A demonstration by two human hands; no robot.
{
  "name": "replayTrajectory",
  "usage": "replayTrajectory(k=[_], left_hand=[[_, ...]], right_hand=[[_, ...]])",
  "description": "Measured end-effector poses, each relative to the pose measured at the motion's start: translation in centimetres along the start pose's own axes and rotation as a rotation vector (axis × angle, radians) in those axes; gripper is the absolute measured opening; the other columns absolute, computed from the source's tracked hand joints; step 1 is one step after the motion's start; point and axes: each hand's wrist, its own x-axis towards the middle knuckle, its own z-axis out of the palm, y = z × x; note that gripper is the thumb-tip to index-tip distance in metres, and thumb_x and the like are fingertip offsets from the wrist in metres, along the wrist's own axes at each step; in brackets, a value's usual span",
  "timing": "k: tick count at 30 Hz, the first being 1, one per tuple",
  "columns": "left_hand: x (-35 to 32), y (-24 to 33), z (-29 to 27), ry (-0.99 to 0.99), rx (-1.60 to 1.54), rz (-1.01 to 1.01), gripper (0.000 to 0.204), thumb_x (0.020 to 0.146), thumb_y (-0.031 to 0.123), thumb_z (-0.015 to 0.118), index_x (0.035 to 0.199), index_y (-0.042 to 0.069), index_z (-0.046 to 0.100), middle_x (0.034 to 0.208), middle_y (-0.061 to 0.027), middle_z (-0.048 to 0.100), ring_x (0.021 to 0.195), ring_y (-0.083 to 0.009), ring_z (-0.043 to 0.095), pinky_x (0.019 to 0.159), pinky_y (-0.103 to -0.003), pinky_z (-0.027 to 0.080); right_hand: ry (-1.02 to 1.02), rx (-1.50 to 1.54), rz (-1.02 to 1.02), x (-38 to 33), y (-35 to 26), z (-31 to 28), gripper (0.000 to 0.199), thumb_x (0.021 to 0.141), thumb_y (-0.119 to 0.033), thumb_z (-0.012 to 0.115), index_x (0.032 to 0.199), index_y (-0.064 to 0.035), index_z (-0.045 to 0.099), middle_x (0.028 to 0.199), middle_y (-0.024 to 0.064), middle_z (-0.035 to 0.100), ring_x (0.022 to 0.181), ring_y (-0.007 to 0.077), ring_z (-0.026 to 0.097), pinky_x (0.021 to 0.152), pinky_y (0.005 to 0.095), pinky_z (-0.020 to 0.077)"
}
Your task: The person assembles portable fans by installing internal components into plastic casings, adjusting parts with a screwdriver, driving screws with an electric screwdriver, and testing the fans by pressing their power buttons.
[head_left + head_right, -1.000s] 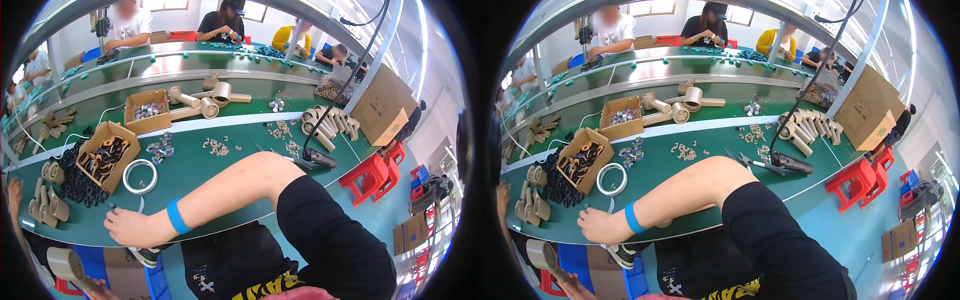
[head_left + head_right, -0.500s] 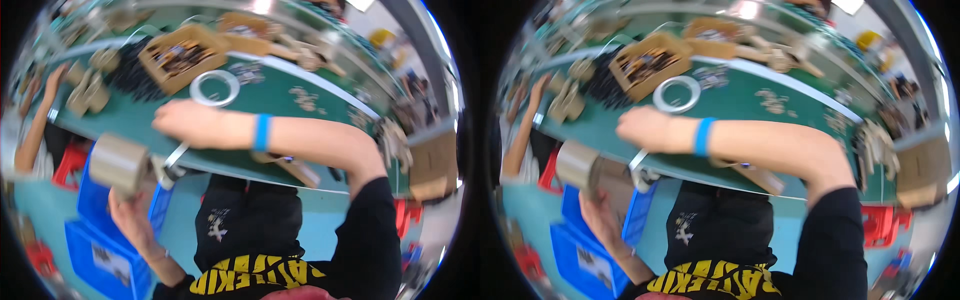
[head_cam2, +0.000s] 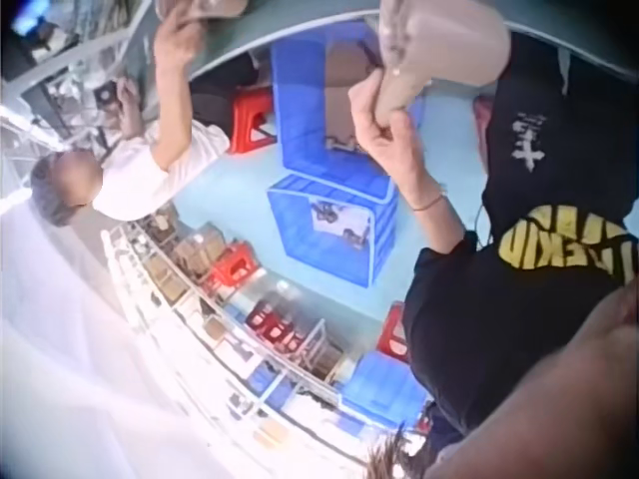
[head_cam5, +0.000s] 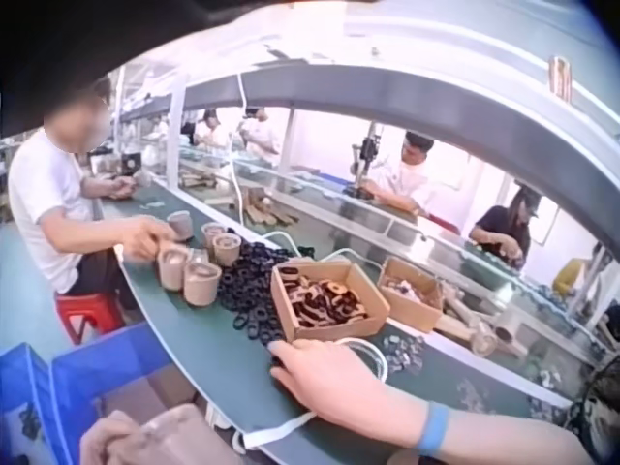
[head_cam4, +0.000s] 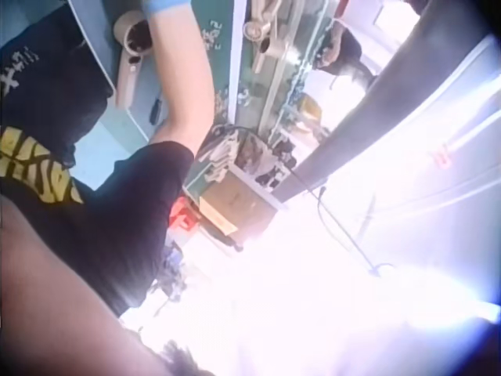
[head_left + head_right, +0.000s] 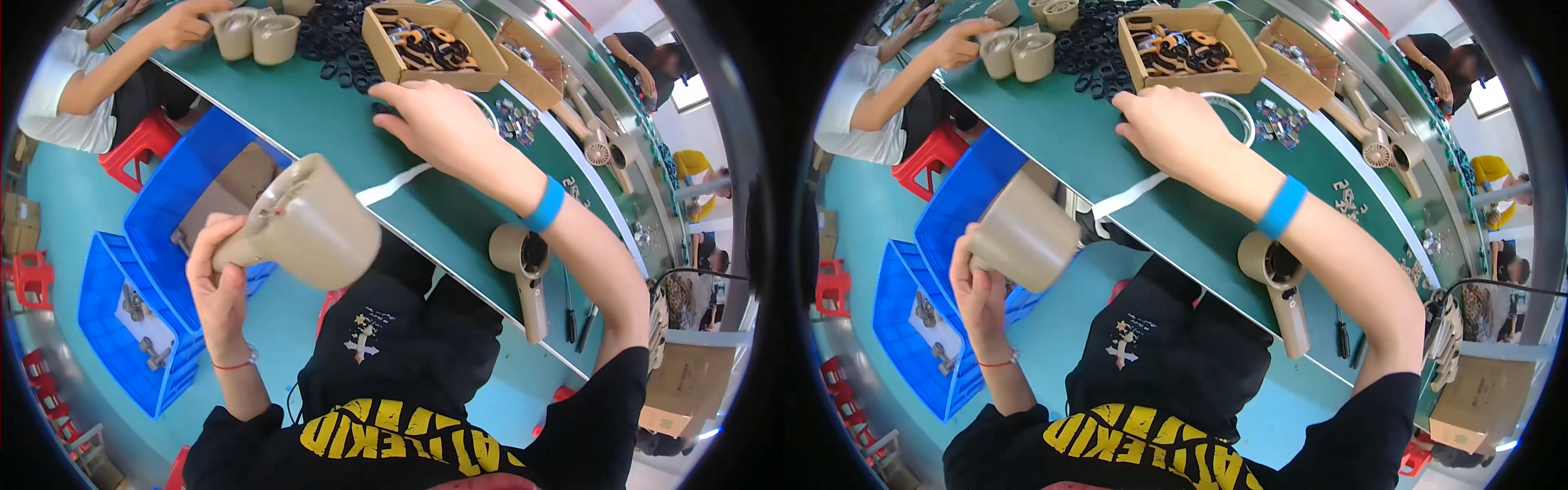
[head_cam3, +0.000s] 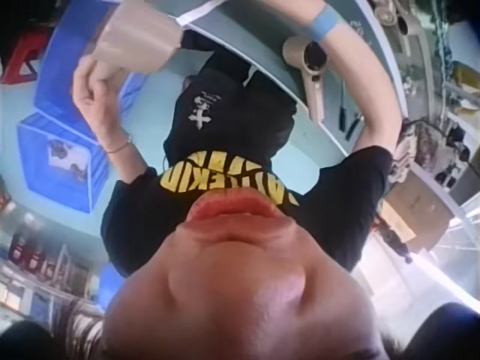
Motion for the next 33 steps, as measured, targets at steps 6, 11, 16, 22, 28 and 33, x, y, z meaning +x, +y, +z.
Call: replayTrajectory(k=[6, 11, 16, 22, 28, 33], left_hand=[[1.9, 4.7, 2.0, -0.259, 0.425, 0.191, 0.052, 0.073, 0.042, 0.081, 0.099, 0.000, 0.065, 0.098, -0.0154, 0.062, 0.091, -0.0229, 0.057, 0.077, -0.030, 0.045], [2.3, 2.0, 5.6, -0.191, 0.173, 0.096, 0.076, 0.075, 0.044, 0.081, 0.125, 0.004, 0.040, 0.104, -0.0108, 0.050, 0.091, -0.0185, 0.052, 0.076, -0.029, 0.043], [2.1, 0.1, 8.3, -0.152, -0.135, -0.042, 0.081, 0.082, 0.043, 0.076, 0.136, 0.002, 0.032, 0.112, -0.0097, 0.046, 0.095, -0.0163, 0.049, 0.079, -0.031, 0.042], [1.8, 0.1, 13.1, -0.325, -0.445, -0.245, 0.082, 0.087, 0.054, 0.064, 0.138, -0.001, 0.031, 0.106, -0.0069, 0.047, 0.094, -0.0146, 0.045, 0.079, -0.031, 0.041], [0.9, 1.6, 18.8, -0.421, -0.840, -0.484, 0.088, 0.087, 0.059, 0.061, 0.142, -0.001, 0.028, 0.099, -0.0098, 0.053, 0.076, -0.0235, 0.060, 0.065, -0.039, 0.055], [0.1, 2.0, 18.9, -0.498, -0.818, -0.642, 0.093, 0.084, 0.062, 0.061, 0.142, -0.004, 0.029, 0.098, -0.0157, 0.056, 0.065, -0.0258, 0.064, 0.060, -0.034, 0.054]], right_hand=[[0.023, -0.156, -0.109, 1.2, 1.1, 1.4, 0.010, 0.072, -0.006, 0.063, 0.077, -0.0001, 0.068, 0.077, 0.0211, 0.067, 0.077, 0.0372, 0.069, 0.066, 0.0452, 0.0566], [0.101, 0.038, 0.058, -1.8, -1.3, -3.2, 0.014, 0.081, -0.013, 0.059, 0.081, 0.0012, 0.058, 0.076, 0.0201, 0.064, 0.071, 0.0382, 0.066, 0.063, 0.0474, 0.0533], [0.243, 0.084, 0.358, -14.2, -5.4, -9.7, 0.010, 0.083, -0.003, 0.059, 0.092, -0.0063, 0.055, 0.090, 0.0103, 0.059, 0.082, 0.0310, 0.060, 0.067, 0.0411, 0.0508], [0.128, 0.172, 0.673, -24.4, -8.4, -7.2, 0.013, 0.086, -0.007, 0.062, 0.098, -0.0112, 0.060, 0.131, 0.0206, 0.050, 0.116, 0.0400, 0.051, 0.098, 0.0469, 0.0406], [0.174, 0.332, 0.658, -23.9, -7.2, -6.0, 0.018, 0.084, -0.005, 0.065, 0.100, -0.0107, 0.061, 0.120, 0.0221, 0.051, 0.110, 0.0424, 0.051, 0.092, 0.0455, 0.0444], [0.224, 0.809, 0.778, -22.1, -4.4, -5.7, 0.012, 0.092, -0.005, 0.057, 0.103, -0.0072, 0.060, 0.112, 0.0135, 0.052, 0.101, 0.0286, 0.055, 0.086, 0.0349, 0.0458]])
